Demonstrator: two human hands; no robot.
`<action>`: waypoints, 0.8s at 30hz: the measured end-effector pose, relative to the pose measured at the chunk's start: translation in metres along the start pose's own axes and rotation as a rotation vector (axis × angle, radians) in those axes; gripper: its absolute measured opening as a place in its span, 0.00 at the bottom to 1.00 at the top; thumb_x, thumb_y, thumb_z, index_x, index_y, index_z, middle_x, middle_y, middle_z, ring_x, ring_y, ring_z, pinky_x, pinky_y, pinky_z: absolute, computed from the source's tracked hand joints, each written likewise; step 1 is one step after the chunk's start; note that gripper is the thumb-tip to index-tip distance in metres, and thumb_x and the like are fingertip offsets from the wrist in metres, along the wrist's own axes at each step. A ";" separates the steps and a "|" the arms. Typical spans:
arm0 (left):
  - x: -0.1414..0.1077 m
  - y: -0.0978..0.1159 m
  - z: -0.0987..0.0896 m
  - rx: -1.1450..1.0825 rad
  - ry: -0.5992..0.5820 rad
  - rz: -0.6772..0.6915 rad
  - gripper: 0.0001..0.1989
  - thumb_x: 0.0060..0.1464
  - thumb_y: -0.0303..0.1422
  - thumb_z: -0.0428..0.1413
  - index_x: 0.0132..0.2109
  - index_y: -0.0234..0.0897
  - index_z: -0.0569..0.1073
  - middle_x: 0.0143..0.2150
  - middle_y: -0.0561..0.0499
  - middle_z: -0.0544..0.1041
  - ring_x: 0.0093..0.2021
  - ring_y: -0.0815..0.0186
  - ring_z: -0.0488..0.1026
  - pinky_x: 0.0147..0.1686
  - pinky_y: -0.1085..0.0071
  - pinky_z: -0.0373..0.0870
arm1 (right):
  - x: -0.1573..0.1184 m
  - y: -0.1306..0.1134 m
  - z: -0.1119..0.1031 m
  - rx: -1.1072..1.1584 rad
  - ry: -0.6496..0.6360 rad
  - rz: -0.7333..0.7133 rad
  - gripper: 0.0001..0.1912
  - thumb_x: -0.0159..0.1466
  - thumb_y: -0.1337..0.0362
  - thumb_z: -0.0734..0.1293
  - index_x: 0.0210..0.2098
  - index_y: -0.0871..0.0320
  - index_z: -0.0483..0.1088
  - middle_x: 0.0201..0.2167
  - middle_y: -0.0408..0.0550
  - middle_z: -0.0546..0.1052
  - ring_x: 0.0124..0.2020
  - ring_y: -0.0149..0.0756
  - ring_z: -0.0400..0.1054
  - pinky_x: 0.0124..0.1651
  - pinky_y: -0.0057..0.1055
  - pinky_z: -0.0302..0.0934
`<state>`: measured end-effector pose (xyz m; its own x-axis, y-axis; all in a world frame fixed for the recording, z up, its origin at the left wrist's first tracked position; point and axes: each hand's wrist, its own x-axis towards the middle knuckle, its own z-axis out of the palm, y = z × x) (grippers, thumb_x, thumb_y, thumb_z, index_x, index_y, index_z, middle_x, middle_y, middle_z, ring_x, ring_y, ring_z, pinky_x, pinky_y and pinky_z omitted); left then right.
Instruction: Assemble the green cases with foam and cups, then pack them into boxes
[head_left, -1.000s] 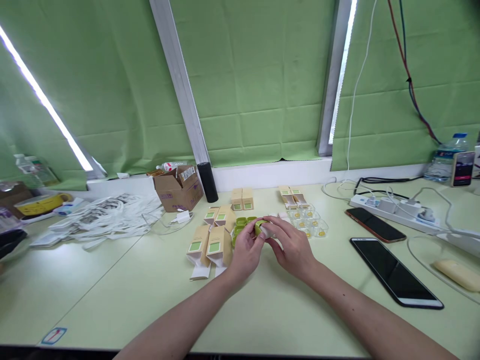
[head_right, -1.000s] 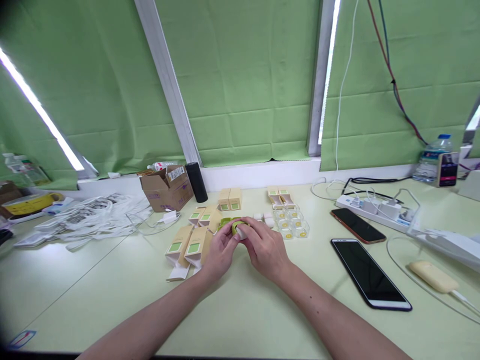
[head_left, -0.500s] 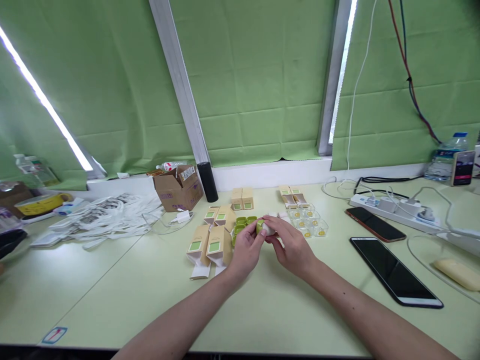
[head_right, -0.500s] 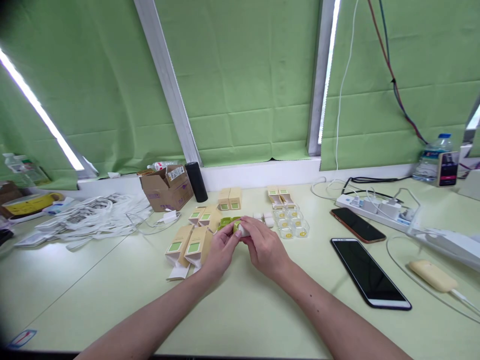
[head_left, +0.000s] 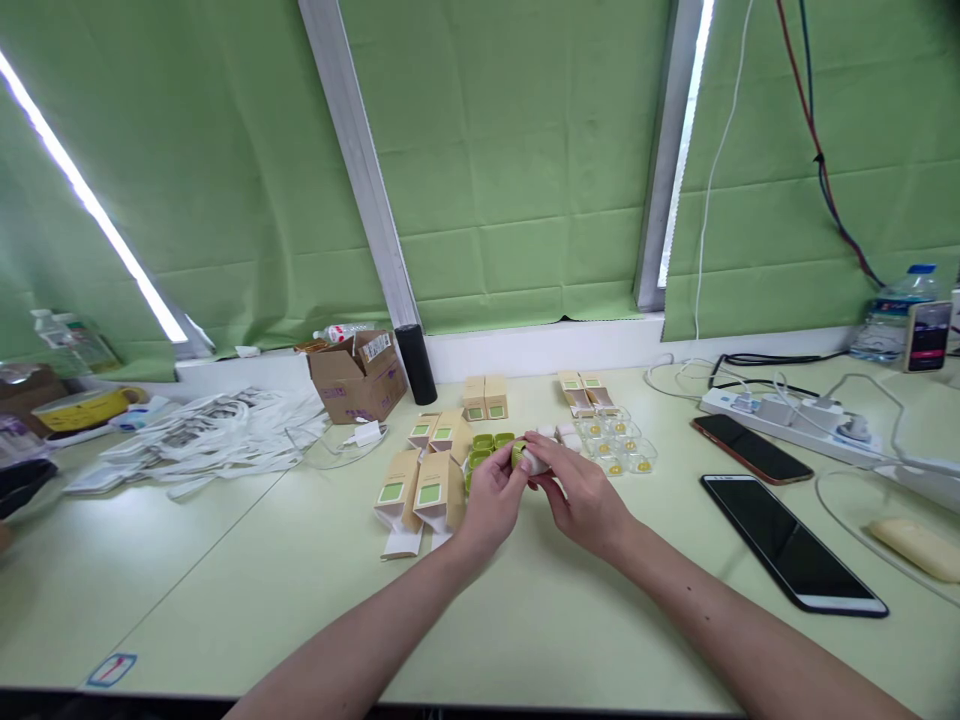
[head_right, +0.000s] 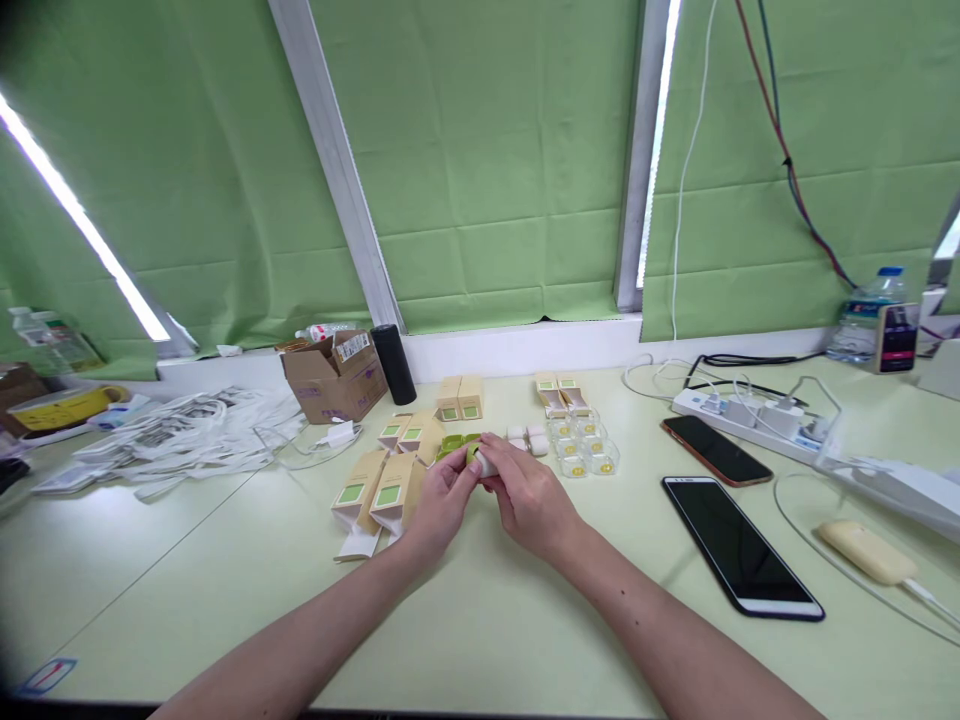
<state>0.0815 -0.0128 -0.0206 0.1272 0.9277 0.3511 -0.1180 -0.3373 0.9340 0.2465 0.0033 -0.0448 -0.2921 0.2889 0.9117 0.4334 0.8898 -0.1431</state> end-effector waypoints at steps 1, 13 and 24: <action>0.000 0.000 0.000 0.012 0.005 0.000 0.22 0.60 0.50 0.66 0.46 0.34 0.80 0.40 0.46 0.81 0.38 0.64 0.75 0.41 0.68 0.75 | 0.000 0.000 0.000 -0.003 0.002 -0.002 0.30 0.74 0.76 0.60 0.73 0.55 0.61 0.63 0.63 0.79 0.65 0.49 0.75 0.62 0.50 0.78; -0.004 -0.006 0.002 0.042 0.065 0.074 0.24 0.64 0.49 0.62 0.57 0.36 0.78 0.53 0.41 0.83 0.54 0.53 0.79 0.58 0.58 0.76 | 0.001 -0.006 0.003 -0.035 0.017 -0.046 0.34 0.74 0.78 0.61 0.76 0.54 0.58 0.63 0.61 0.79 0.67 0.49 0.73 0.63 0.49 0.78; -0.003 -0.001 0.004 -0.024 -0.014 0.009 0.30 0.56 0.52 0.69 0.57 0.37 0.77 0.56 0.40 0.82 0.61 0.50 0.77 0.64 0.55 0.71 | 0.003 -0.004 0.000 -0.065 -0.016 -0.051 0.33 0.75 0.75 0.61 0.76 0.52 0.58 0.61 0.59 0.79 0.64 0.51 0.74 0.63 0.56 0.76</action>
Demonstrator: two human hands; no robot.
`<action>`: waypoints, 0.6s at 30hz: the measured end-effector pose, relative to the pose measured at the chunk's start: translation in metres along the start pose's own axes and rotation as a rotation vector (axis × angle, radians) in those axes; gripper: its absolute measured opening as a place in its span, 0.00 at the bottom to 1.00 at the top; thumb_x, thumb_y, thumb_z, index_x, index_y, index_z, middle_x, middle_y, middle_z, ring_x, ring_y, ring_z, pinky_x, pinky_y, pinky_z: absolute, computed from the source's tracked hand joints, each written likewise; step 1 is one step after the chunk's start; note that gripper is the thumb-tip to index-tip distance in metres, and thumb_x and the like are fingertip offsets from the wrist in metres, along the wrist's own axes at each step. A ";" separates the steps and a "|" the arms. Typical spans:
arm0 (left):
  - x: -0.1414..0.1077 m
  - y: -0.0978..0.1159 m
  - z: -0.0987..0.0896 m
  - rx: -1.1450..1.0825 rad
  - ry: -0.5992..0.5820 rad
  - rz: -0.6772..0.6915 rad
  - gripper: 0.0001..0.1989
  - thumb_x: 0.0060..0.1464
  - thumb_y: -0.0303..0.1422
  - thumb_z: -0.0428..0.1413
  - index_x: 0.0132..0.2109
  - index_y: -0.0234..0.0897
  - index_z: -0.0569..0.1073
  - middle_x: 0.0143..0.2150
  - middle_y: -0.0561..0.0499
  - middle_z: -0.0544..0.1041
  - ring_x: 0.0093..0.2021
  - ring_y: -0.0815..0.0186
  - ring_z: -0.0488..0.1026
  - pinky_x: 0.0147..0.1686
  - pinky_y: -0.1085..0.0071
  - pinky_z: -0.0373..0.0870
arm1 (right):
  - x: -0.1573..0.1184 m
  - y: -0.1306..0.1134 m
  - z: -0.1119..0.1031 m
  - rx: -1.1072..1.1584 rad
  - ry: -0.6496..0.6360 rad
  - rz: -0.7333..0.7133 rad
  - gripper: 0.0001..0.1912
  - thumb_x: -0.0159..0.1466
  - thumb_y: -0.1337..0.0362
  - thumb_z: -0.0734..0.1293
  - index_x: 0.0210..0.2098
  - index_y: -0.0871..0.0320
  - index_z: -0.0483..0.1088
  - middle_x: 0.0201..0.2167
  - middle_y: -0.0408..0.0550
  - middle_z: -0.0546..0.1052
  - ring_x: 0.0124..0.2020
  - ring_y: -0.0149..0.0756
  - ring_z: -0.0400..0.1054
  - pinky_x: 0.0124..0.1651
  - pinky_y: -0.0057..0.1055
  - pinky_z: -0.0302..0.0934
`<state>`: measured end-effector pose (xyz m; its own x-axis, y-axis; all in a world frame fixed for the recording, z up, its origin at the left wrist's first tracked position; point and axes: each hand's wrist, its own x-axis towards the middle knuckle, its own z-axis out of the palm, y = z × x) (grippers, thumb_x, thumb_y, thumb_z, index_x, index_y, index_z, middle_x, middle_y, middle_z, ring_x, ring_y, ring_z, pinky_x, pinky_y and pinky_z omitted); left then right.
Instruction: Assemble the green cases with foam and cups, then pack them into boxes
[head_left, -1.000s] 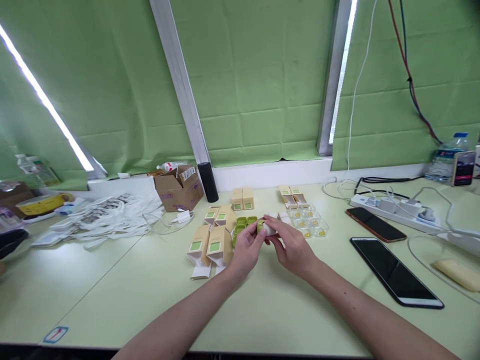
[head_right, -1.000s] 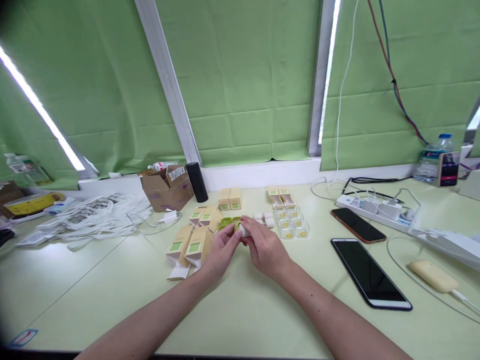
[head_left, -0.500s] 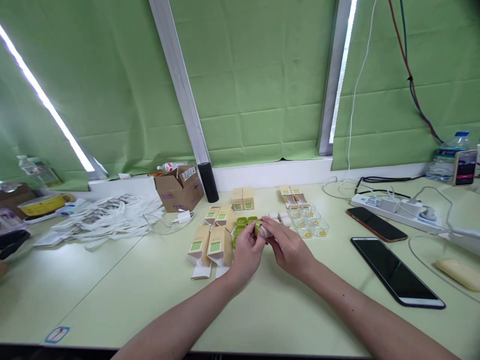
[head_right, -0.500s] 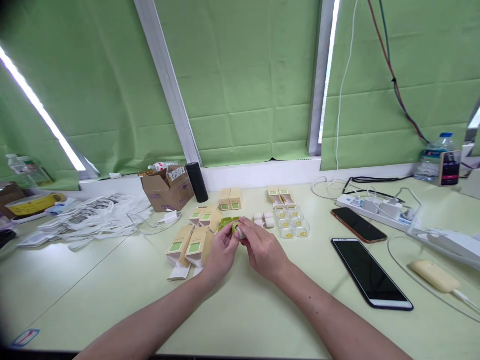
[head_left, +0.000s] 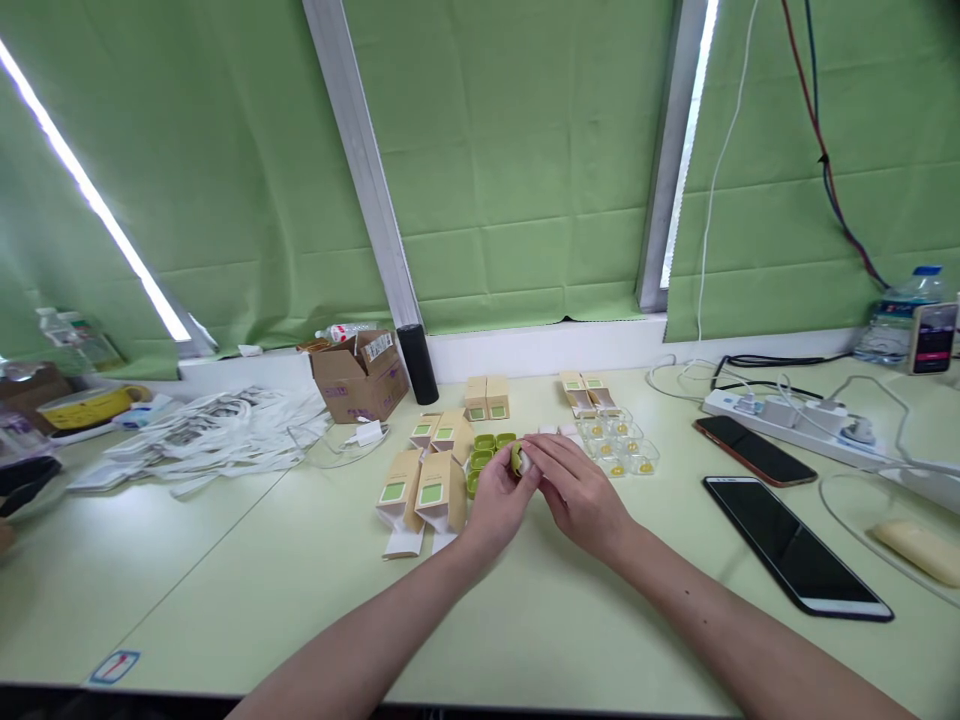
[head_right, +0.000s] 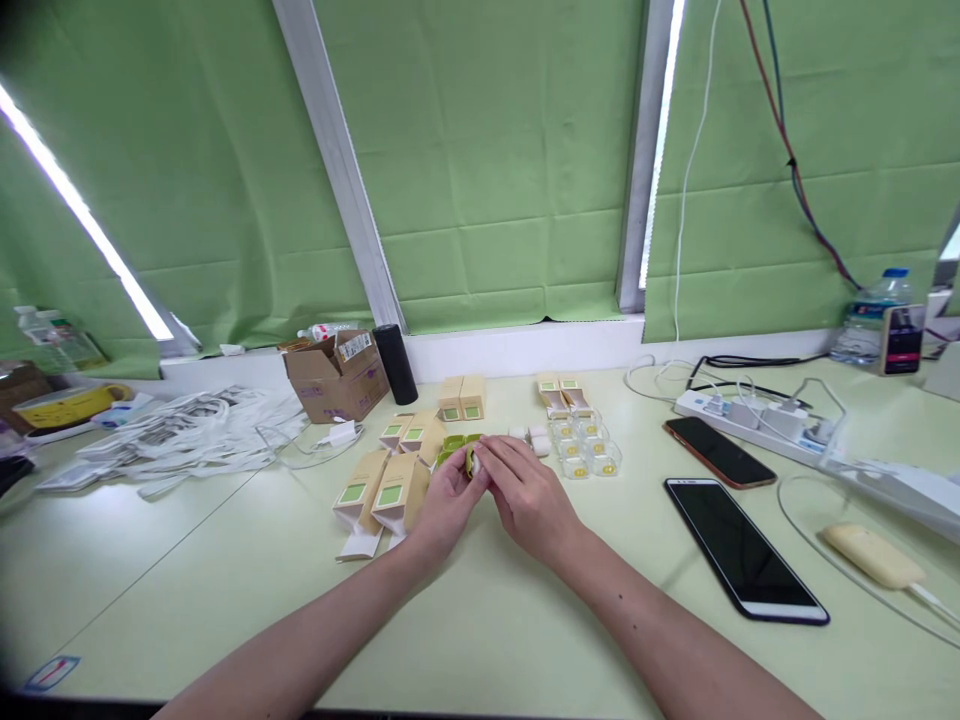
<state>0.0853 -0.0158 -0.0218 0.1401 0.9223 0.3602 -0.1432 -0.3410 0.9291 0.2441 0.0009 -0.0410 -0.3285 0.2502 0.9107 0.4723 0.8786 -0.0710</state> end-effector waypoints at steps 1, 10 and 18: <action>0.000 -0.002 0.000 -0.017 0.000 -0.005 0.29 0.57 0.52 0.68 0.56 0.37 0.77 0.56 0.40 0.82 0.60 0.51 0.78 0.63 0.56 0.72 | 0.000 0.000 0.000 -0.004 0.002 0.006 0.33 0.75 0.74 0.61 0.77 0.52 0.57 0.61 0.58 0.80 0.63 0.51 0.74 0.63 0.56 0.76; -0.001 -0.012 -0.004 -0.149 -0.014 -0.015 0.26 0.58 0.51 0.69 0.53 0.36 0.78 0.51 0.43 0.83 0.54 0.56 0.79 0.60 0.60 0.72 | 0.001 -0.001 0.002 -0.015 0.021 0.026 0.32 0.75 0.72 0.64 0.75 0.51 0.58 0.59 0.58 0.81 0.60 0.51 0.76 0.61 0.55 0.77; 0.000 -0.004 -0.001 -0.341 -0.078 -0.084 0.26 0.56 0.51 0.70 0.50 0.34 0.80 0.47 0.41 0.84 0.49 0.56 0.82 0.52 0.63 0.76 | 0.000 0.000 0.001 0.062 0.000 0.225 0.26 0.72 0.68 0.67 0.68 0.53 0.65 0.58 0.59 0.79 0.60 0.56 0.71 0.52 0.55 0.79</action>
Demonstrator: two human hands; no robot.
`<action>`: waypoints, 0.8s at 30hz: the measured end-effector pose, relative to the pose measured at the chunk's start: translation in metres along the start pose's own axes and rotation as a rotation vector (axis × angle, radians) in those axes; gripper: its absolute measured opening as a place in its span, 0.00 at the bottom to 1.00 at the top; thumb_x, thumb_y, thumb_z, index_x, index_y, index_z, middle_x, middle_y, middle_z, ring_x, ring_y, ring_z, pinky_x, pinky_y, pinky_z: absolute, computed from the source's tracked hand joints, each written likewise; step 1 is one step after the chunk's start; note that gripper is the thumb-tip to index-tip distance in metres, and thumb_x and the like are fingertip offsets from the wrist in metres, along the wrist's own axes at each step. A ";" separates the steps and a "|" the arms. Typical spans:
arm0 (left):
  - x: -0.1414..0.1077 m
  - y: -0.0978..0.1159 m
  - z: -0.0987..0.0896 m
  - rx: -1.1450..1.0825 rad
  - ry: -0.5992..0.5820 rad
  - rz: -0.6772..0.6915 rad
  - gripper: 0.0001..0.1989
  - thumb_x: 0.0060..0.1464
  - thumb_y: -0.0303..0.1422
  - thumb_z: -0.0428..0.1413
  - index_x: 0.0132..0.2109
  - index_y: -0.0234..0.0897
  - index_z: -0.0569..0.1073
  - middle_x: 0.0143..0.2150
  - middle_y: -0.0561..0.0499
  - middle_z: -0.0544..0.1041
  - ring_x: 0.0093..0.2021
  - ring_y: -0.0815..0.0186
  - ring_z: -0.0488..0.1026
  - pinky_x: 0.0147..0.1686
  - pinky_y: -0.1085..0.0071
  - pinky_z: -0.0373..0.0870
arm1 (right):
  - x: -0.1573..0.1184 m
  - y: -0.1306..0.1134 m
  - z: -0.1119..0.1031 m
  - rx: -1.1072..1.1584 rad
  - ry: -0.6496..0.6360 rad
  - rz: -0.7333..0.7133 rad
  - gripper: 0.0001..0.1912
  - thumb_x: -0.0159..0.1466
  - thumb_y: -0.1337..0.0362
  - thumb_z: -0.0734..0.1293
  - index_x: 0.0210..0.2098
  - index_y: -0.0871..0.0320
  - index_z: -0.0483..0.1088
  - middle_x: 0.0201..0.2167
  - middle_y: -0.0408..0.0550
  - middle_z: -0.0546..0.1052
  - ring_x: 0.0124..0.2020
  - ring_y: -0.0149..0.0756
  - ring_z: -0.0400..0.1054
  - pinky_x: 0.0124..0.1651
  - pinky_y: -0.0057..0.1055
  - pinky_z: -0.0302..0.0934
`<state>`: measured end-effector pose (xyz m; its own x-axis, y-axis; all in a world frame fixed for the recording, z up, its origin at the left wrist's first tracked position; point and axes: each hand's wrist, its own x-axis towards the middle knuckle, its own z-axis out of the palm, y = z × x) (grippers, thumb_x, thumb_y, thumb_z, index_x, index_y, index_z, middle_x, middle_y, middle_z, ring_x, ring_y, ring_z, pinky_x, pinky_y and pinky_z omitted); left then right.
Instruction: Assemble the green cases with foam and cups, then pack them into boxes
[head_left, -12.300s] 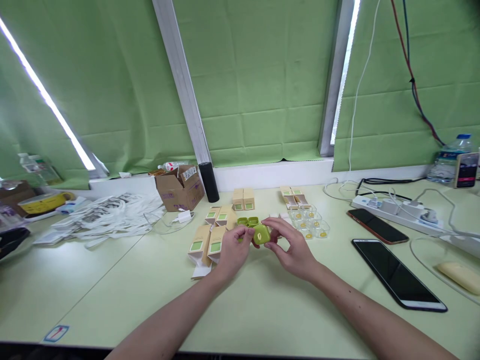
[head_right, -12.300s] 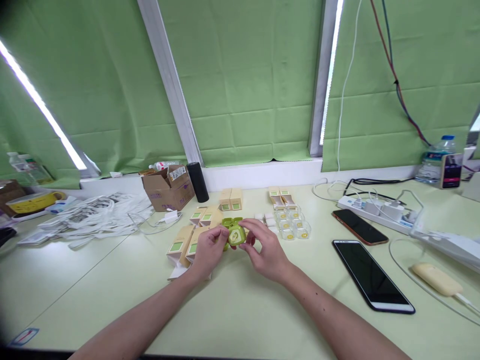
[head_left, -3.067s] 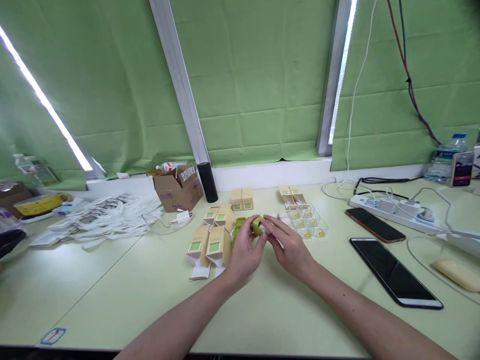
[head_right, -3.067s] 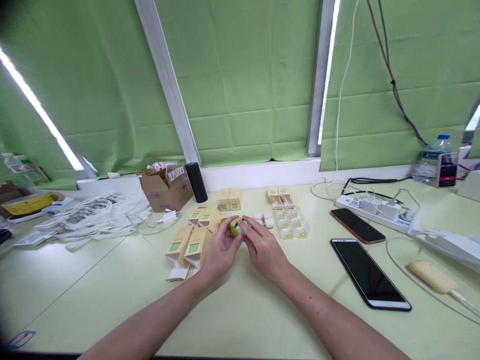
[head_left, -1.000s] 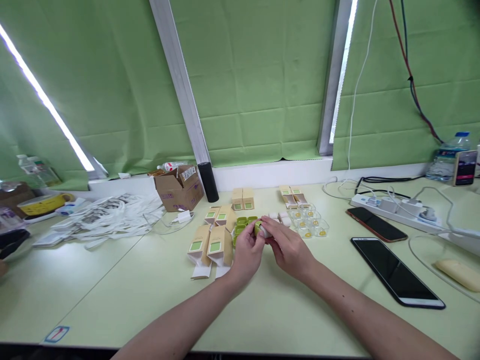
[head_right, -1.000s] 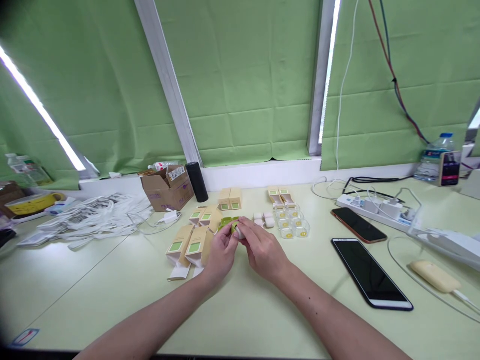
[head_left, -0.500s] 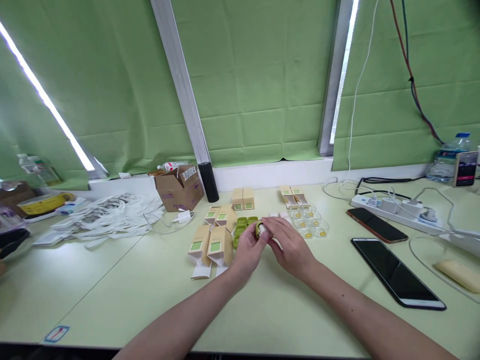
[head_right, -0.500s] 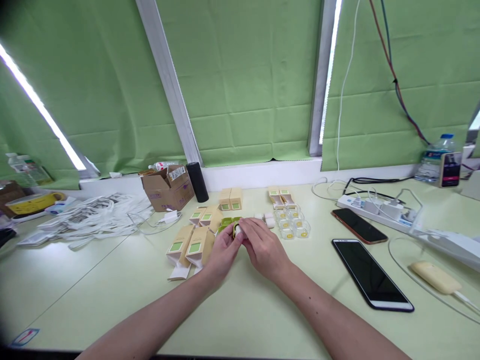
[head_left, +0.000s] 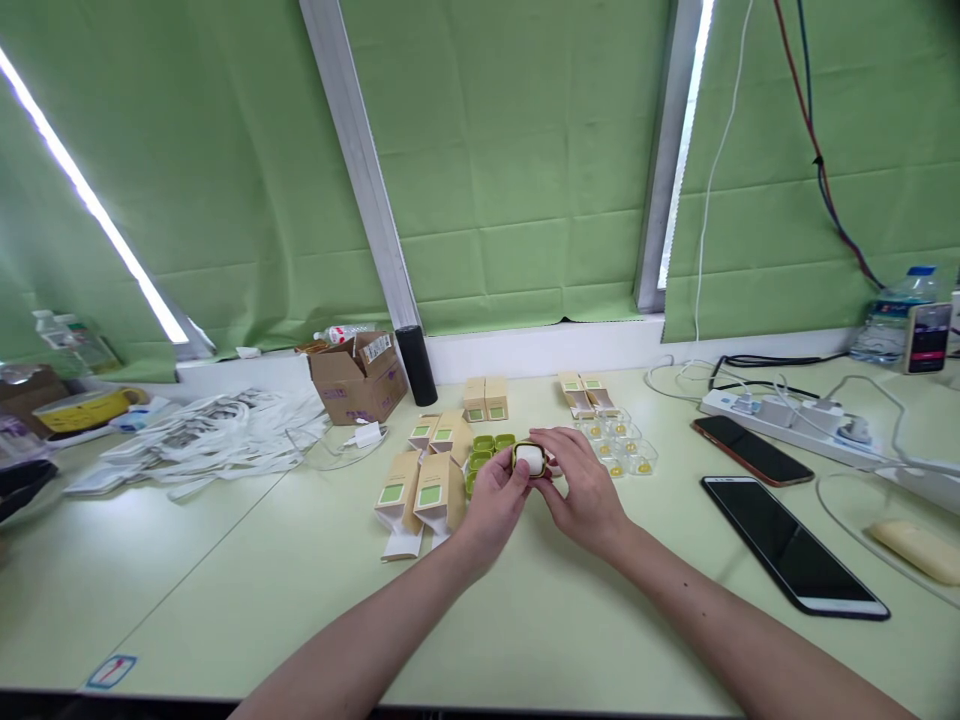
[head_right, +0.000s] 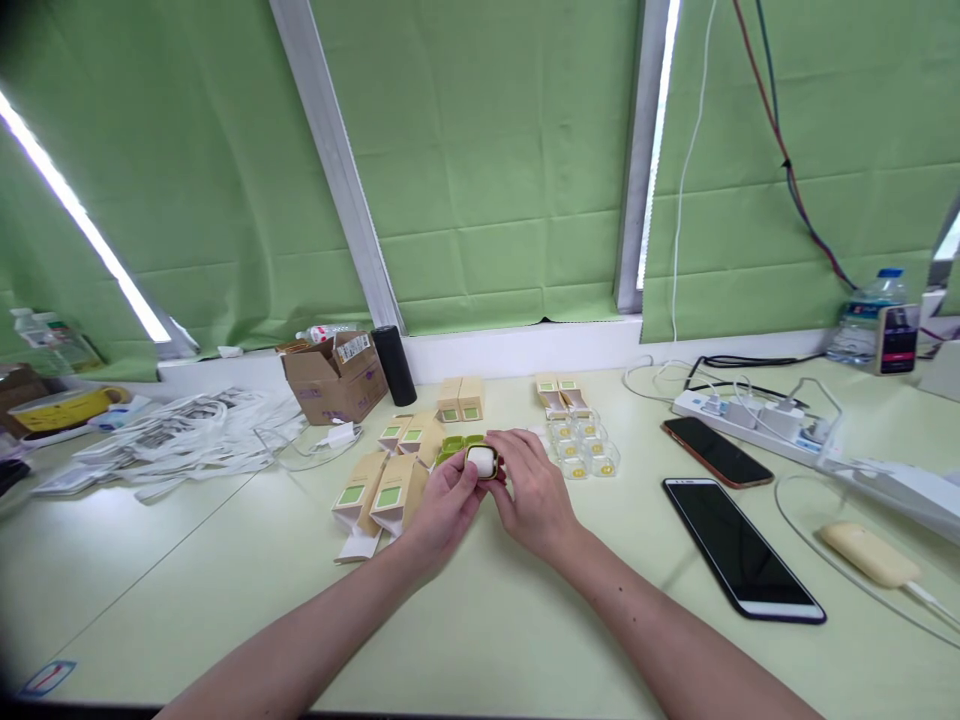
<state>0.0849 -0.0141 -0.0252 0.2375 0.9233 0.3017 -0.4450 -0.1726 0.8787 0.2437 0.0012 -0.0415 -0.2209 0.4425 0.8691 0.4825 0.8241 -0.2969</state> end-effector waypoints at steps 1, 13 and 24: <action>0.000 0.001 0.000 -0.020 -0.008 -0.008 0.26 0.56 0.50 0.71 0.50 0.34 0.80 0.47 0.41 0.84 0.49 0.56 0.82 0.53 0.62 0.76 | 0.000 0.000 0.000 0.013 0.001 0.025 0.25 0.71 0.68 0.68 0.66 0.52 0.66 0.57 0.58 0.79 0.60 0.56 0.70 0.52 0.55 0.78; -0.004 0.003 -0.003 -0.097 0.006 -0.094 0.24 0.62 0.51 0.65 0.49 0.32 0.83 0.51 0.37 0.84 0.54 0.50 0.81 0.54 0.57 0.75 | 0.001 -0.005 0.000 0.357 0.004 0.390 0.21 0.67 0.61 0.73 0.59 0.48 0.73 0.55 0.53 0.77 0.56 0.49 0.72 0.58 0.50 0.72; -0.001 0.003 -0.019 0.591 0.205 0.204 0.14 0.67 0.36 0.61 0.57 0.40 0.76 0.57 0.42 0.78 0.52 0.58 0.76 0.54 0.60 0.74 | 0.009 -0.005 -0.001 0.686 0.077 0.695 0.30 0.62 0.44 0.77 0.56 0.51 0.70 0.38 0.45 0.79 0.39 0.39 0.75 0.46 0.39 0.72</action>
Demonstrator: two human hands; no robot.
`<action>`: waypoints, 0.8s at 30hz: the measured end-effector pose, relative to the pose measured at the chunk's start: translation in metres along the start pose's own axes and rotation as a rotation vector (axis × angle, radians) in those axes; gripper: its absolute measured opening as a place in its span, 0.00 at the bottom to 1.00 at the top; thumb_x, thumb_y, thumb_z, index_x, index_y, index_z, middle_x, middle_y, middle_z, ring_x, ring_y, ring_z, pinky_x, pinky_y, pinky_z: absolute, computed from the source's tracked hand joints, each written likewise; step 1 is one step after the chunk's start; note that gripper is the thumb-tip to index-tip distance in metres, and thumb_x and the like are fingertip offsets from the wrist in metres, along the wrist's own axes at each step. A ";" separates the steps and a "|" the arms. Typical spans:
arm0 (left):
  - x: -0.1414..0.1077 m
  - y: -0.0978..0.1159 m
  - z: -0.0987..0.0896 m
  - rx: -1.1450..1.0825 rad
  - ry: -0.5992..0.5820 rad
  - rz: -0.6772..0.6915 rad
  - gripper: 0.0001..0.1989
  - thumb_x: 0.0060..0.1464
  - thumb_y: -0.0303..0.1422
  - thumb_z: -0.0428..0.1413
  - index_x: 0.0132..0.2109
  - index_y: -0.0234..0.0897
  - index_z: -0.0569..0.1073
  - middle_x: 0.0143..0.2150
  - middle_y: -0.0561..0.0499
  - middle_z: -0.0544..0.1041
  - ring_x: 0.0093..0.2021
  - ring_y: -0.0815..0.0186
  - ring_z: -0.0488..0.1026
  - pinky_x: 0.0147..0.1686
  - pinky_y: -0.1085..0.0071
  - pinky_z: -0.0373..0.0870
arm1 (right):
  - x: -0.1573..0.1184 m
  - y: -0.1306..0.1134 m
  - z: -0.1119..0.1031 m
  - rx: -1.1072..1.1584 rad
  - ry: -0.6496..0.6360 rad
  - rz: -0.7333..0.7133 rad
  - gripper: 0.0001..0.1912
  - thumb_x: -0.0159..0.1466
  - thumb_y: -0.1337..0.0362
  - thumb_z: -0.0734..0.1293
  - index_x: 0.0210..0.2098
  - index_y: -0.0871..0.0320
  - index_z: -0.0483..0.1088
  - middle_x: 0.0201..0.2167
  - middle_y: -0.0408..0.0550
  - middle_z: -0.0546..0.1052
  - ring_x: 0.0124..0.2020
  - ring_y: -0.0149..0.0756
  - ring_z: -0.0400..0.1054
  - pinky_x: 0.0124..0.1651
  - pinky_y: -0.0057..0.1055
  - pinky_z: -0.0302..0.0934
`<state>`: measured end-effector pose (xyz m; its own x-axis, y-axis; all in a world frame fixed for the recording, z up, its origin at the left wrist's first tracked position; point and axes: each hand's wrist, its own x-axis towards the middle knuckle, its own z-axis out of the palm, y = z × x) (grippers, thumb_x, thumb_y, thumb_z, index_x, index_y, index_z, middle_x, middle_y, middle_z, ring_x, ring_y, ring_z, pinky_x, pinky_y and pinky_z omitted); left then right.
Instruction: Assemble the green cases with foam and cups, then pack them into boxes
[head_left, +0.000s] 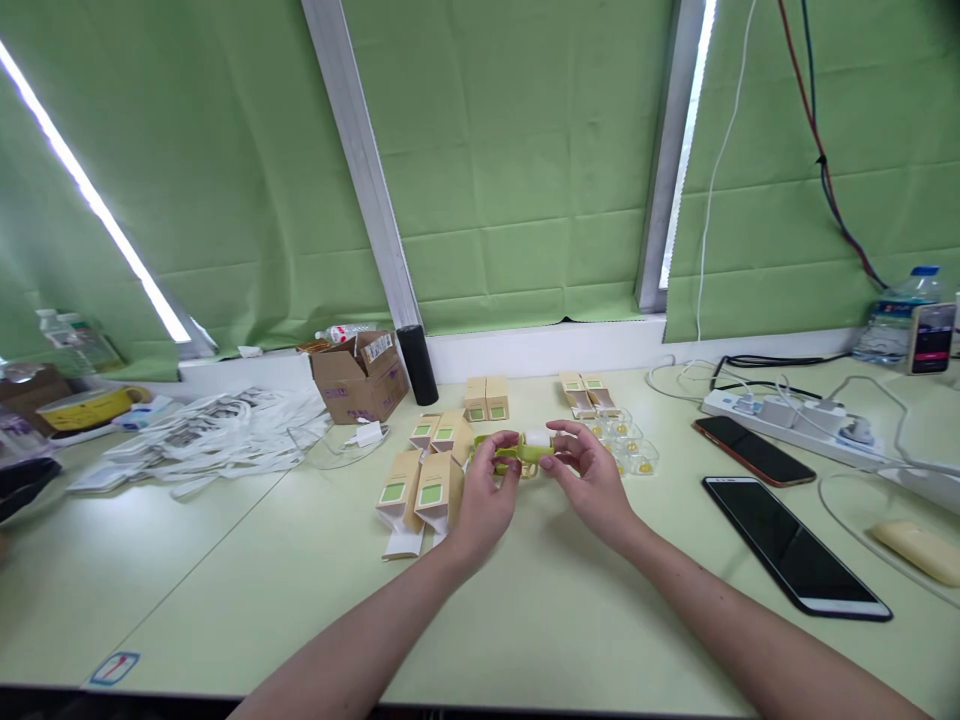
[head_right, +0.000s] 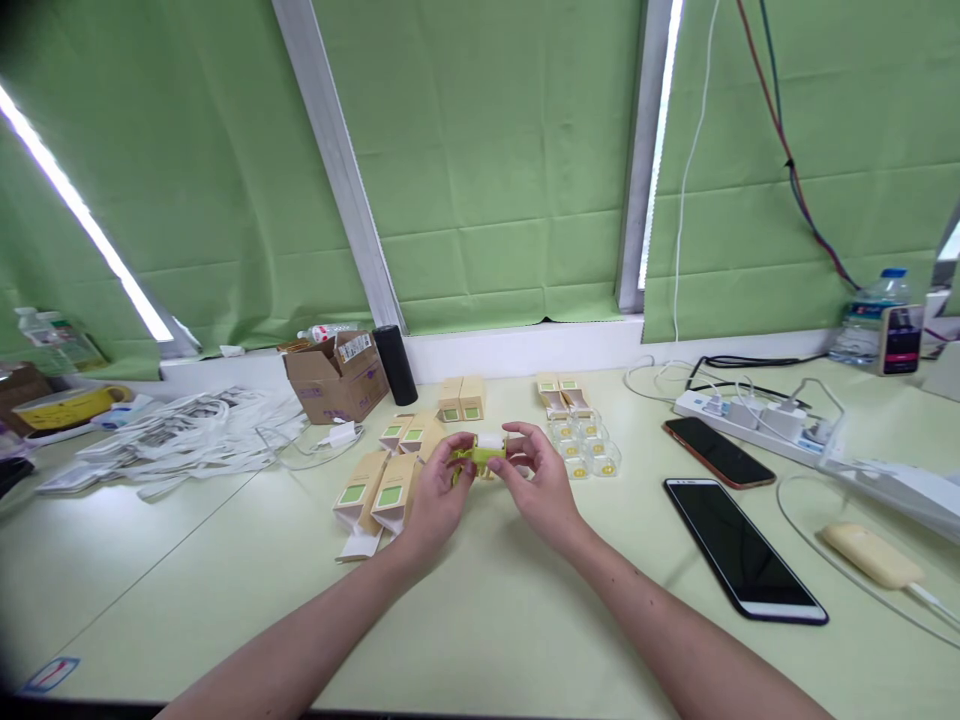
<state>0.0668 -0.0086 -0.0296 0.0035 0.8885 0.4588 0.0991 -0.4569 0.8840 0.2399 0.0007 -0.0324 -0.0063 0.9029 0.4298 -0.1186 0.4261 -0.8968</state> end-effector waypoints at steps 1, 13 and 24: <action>0.001 0.000 -0.002 0.082 0.001 0.074 0.16 0.66 0.33 0.60 0.59 0.42 0.75 0.60 0.42 0.76 0.54 0.57 0.76 0.55 0.59 0.74 | 0.000 0.000 0.000 0.014 0.001 0.023 0.31 0.61 0.42 0.77 0.55 0.52 0.70 0.36 0.44 0.79 0.36 0.39 0.75 0.44 0.38 0.72; 0.003 0.001 -0.011 0.402 -0.086 0.421 0.21 0.65 0.27 0.61 0.62 0.46 0.76 0.60 0.42 0.75 0.61 0.53 0.75 0.60 0.53 0.76 | 0.000 -0.005 -0.004 0.025 -0.051 0.107 0.31 0.64 0.35 0.72 0.52 0.53 0.70 0.27 0.43 0.80 0.30 0.40 0.75 0.39 0.37 0.70; 0.009 -0.004 -0.006 0.123 0.035 0.132 0.17 0.59 0.41 0.68 0.53 0.40 0.83 0.53 0.43 0.78 0.49 0.58 0.79 0.48 0.62 0.81 | 0.000 0.002 -0.005 -0.074 -0.103 -0.040 0.25 0.62 0.50 0.76 0.55 0.53 0.76 0.30 0.41 0.74 0.33 0.37 0.71 0.42 0.38 0.69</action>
<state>0.0604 0.0008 -0.0283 -0.0101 0.8184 0.5745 0.2213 -0.5585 0.7995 0.2444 0.0024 -0.0348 -0.1052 0.8764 0.4700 -0.0474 0.4677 -0.8826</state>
